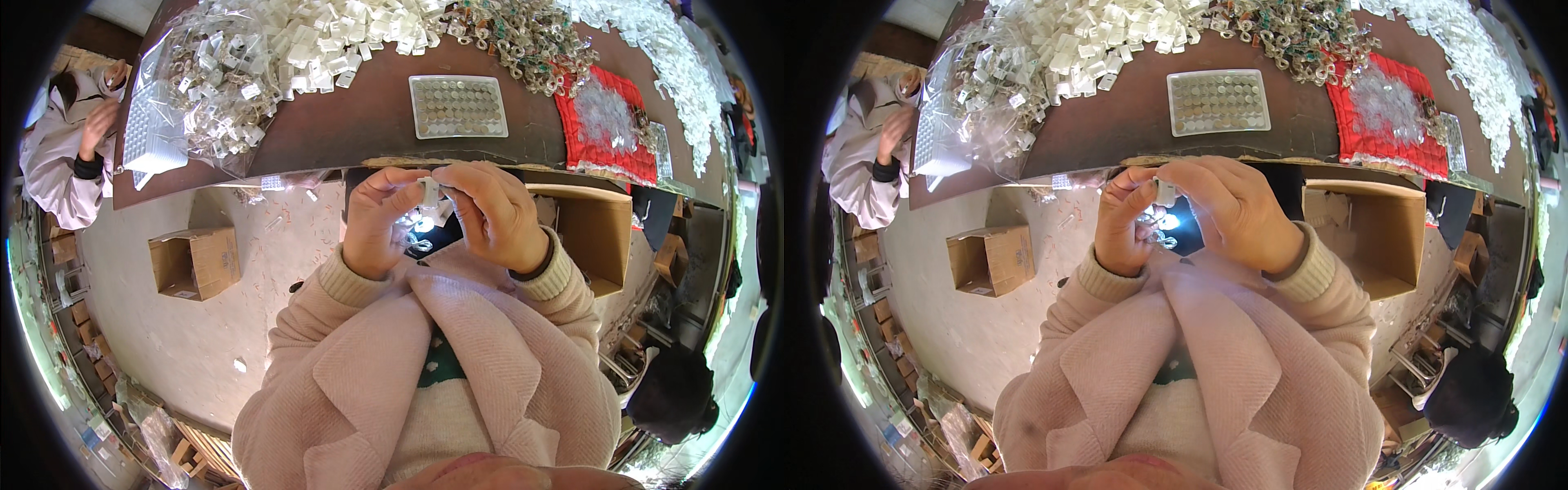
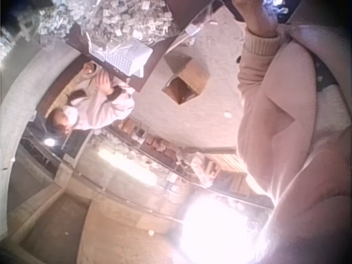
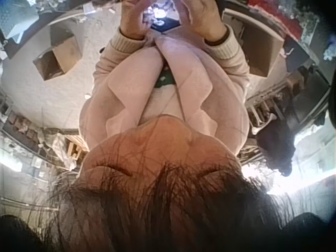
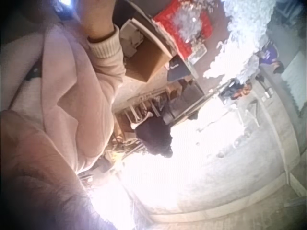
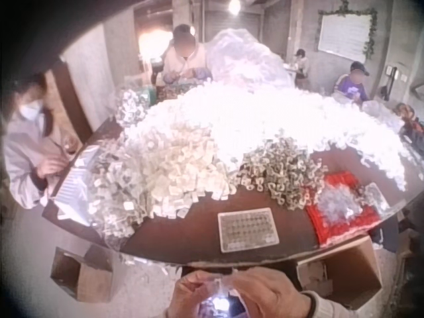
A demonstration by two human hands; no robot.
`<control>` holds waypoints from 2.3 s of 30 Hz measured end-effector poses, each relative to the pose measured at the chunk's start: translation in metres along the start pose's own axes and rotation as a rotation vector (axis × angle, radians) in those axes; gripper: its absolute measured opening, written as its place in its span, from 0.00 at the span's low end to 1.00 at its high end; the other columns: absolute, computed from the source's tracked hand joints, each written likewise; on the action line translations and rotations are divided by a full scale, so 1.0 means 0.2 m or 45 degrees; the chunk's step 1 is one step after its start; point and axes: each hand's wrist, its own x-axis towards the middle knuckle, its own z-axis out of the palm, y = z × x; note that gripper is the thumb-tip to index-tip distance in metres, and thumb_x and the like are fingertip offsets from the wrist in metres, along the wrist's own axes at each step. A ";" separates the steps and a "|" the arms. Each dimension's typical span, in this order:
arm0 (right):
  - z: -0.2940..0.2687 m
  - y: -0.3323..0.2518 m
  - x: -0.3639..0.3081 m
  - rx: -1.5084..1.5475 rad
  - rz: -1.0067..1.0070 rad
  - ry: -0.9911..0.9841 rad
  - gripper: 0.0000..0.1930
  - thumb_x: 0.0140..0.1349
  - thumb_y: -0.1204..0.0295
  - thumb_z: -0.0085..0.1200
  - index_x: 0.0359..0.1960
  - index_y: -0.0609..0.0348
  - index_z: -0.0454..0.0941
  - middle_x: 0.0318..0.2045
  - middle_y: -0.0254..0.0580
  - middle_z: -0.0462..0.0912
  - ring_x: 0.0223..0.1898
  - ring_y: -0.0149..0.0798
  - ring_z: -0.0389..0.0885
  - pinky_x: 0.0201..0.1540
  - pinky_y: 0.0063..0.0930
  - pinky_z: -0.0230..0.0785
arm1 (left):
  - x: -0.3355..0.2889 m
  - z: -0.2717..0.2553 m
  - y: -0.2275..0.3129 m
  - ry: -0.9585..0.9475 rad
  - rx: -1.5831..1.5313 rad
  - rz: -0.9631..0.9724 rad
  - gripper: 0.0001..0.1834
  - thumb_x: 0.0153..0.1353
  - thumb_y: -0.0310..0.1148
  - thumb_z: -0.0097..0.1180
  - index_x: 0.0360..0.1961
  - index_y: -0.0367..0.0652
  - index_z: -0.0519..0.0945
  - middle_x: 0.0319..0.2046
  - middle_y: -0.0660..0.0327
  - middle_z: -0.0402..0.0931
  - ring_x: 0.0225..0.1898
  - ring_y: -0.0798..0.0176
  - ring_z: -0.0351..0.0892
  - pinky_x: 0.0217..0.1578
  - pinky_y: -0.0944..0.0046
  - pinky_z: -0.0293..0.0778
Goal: The person repeatedly picks small white plastic housings and metal contacts from a table, inserts the contacts into the housings, and places the assembled units into a clear plastic tray. The person handles items one at a time and continues the cycle throughout the clip.
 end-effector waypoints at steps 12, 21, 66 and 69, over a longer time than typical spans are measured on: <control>0.00 -0.02 -0.02 0.096 0.347 0.057 0.08 0.55 0.83 0.59 0.35 0.61 0.78 0.31 0.46 0.81 0.30 0.51 0.82 0.33 0.36 0.74 | 0.00 -0.03 0.01 -0.025 0.078 0.057 0.09 0.61 0.19 0.61 0.44 0.34 0.82 0.40 0.58 0.84 0.36 0.71 0.82 0.37 0.72 0.78; 0.02 0.02 -0.01 -0.021 0.289 -0.006 0.08 0.52 0.83 0.62 0.33 0.60 0.80 0.29 0.44 0.84 0.29 0.48 0.82 0.34 0.34 0.75 | 0.03 -0.04 -0.02 0.027 0.248 0.148 0.10 0.58 0.16 0.63 0.41 0.34 0.83 0.39 0.58 0.84 0.35 0.73 0.81 0.35 0.76 0.76; -0.06 0.03 0.07 0.279 0.429 -0.087 0.13 0.57 0.81 0.64 0.44 0.63 0.81 0.34 0.44 0.84 0.33 0.36 0.85 0.34 0.26 0.77 | 0.06 0.02 0.07 0.007 0.577 0.226 0.06 0.64 0.23 0.62 0.41 0.35 0.83 0.27 0.69 0.77 0.24 0.82 0.68 0.24 0.79 0.63; -0.02 0.01 0.06 0.157 0.321 -0.021 0.13 0.54 0.80 0.67 0.42 0.62 0.82 0.35 0.45 0.84 0.34 0.41 0.86 0.36 0.27 0.78 | 0.04 0.01 0.06 -0.003 0.558 0.289 0.04 0.65 0.25 0.62 0.38 0.35 0.83 0.27 0.68 0.78 0.23 0.81 0.67 0.23 0.79 0.62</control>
